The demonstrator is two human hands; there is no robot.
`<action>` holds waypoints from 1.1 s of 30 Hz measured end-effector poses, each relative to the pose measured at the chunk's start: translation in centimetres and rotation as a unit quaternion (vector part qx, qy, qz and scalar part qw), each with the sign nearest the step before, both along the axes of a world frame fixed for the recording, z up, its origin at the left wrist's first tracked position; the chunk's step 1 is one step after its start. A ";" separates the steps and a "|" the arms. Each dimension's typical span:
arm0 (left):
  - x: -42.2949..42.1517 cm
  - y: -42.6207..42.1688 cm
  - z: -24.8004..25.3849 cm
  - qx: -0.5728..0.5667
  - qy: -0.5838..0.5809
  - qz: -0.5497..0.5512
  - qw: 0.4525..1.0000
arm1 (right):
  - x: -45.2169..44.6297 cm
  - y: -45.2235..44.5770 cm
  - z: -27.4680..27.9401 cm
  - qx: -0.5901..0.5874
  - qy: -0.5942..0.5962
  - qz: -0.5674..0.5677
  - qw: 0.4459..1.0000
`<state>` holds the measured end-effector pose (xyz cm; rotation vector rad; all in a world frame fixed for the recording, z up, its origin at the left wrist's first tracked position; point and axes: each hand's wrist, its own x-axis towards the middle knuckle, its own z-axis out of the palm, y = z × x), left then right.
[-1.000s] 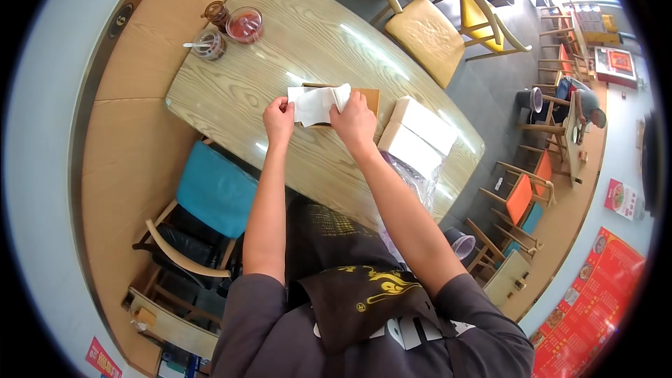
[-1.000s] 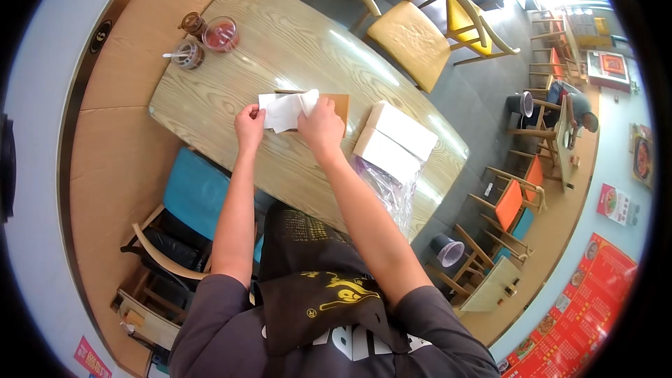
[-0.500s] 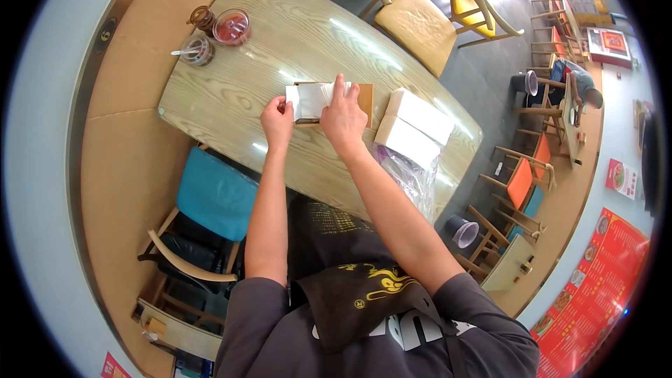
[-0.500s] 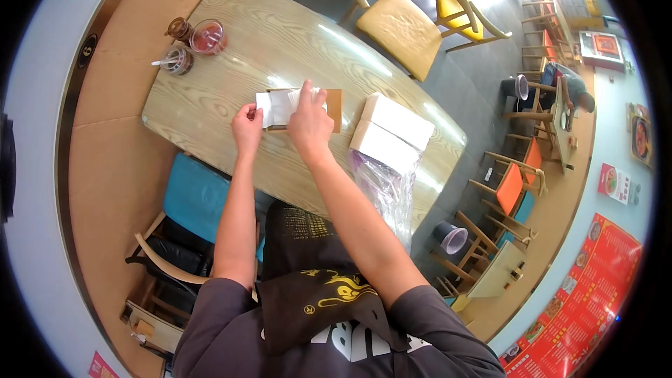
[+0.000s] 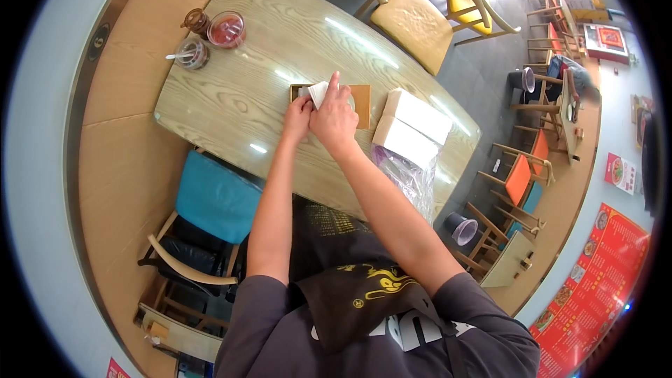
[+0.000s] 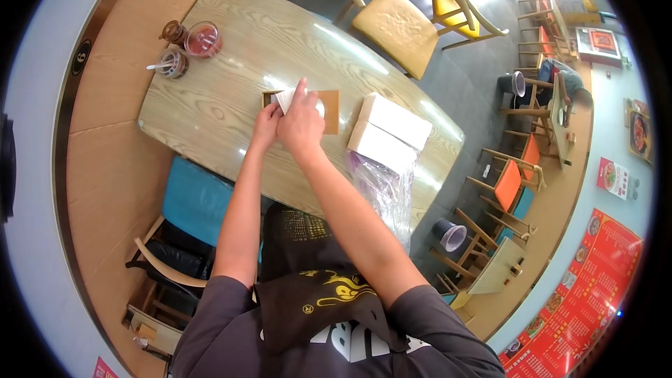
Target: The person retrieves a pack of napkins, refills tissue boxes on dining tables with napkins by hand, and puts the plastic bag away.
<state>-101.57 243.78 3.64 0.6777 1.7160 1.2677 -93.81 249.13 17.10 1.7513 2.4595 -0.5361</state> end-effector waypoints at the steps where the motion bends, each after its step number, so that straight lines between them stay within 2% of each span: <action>1: -0.4 0.1 1.7 -0.032 -0.093 0.011 0.995 | -0.1 -0.1 -0.1 0.002 0.014 0.002 1.000; 2: -0.7 0.1 2.4 -0.064 -0.185 0.022 0.980 | -0.2 -0.2 -0.2 0.004 0.029 0.004 1.000; 3: -1.0 0.0 2.5 -0.065 -0.184 0.022 0.980 | 0.0 -0.4 -0.5 0.003 0.030 0.003 1.000; 5: -1.5 -0.2 2.4 -0.037 -0.288 0.032 0.956 | 0.6 -1.0 -0.9 0.031 0.083 0.028 0.996; 9: -1.3 0.1 3.8 -0.029 -0.265 0.034 0.963 | 0.5 -1.9 -1.6 0.012 0.100 0.010 0.995; 11: -1.3 0.1 5.5 -0.012 -0.379 0.099 0.920 | 0.7 -2.6 -2.1 0.090 0.200 0.068 0.973; 12: -1.5 0.0 5.4 -0.013 -0.378 0.097 0.921 | 1.0 -2.8 -2.2 0.090 0.201 0.065 0.973; 14: -2.1 -0.2 5.6 -0.017 -0.337 0.074 0.938 | 2.3 -3.0 -2.1 0.083 0.207 0.136 0.965; 15: -2.1 -0.2 5.6 -0.036 -0.281 0.054 0.957 | 2.7 -3.1 -2.4 0.083 0.206 0.134 0.966; 18: -2.2 -0.1 5.2 -0.051 -0.300 0.031 0.952 | 3.5 -3.2 -3.1 0.056 0.182 0.161 0.968; 22: -2.1 0.0 2.5 -0.045 -0.330 0.031 0.942 | 3.3 -2.4 -3.7 0.155 0.183 0.214 0.947; 24: -1.9 0.1 1.9 -0.128 -0.198 0.019 0.972 | 3.2 -2.2 -4.5 0.189 0.180 0.228 0.938; 25: -1.9 0.2 2.8 -0.129 -0.196 0.015 0.972 | 3.2 -2.1 -5.1 0.189 0.177 0.232 0.938; 26: -1.9 0.1 4.9 -0.190 -0.003 -0.030 0.981 | 3.1 -2.0 -5.5 0.188 0.175 0.236 0.937; 27: -1.8 -0.1 6.6 -0.242 0.191 -0.075 0.948 | 3.0 -1.9 -5.7 0.188 0.175 0.231 0.938; 28: -1.7 -0.8 7.7 -0.245 0.192 -0.081 0.947 | 2.8 -2.1 -5.8 0.165 0.156 0.234 0.945; 30: -1.4 -1.6 9.1 -0.177 0.222 0.007 0.959 | 2.6 -2.5 -5.9 0.141 0.138 0.232 0.953; 31: -1.4 -1.9 8.7 -0.178 0.224 0.002 0.958 | 2.4 -2.7 -5.6 0.142 0.143 0.250 0.947; 33: -1.2 -2.1 7.7 -0.027 0.228 0.044 0.972 | 2.5 -2.8 -5.1 0.145 0.147 0.266 0.942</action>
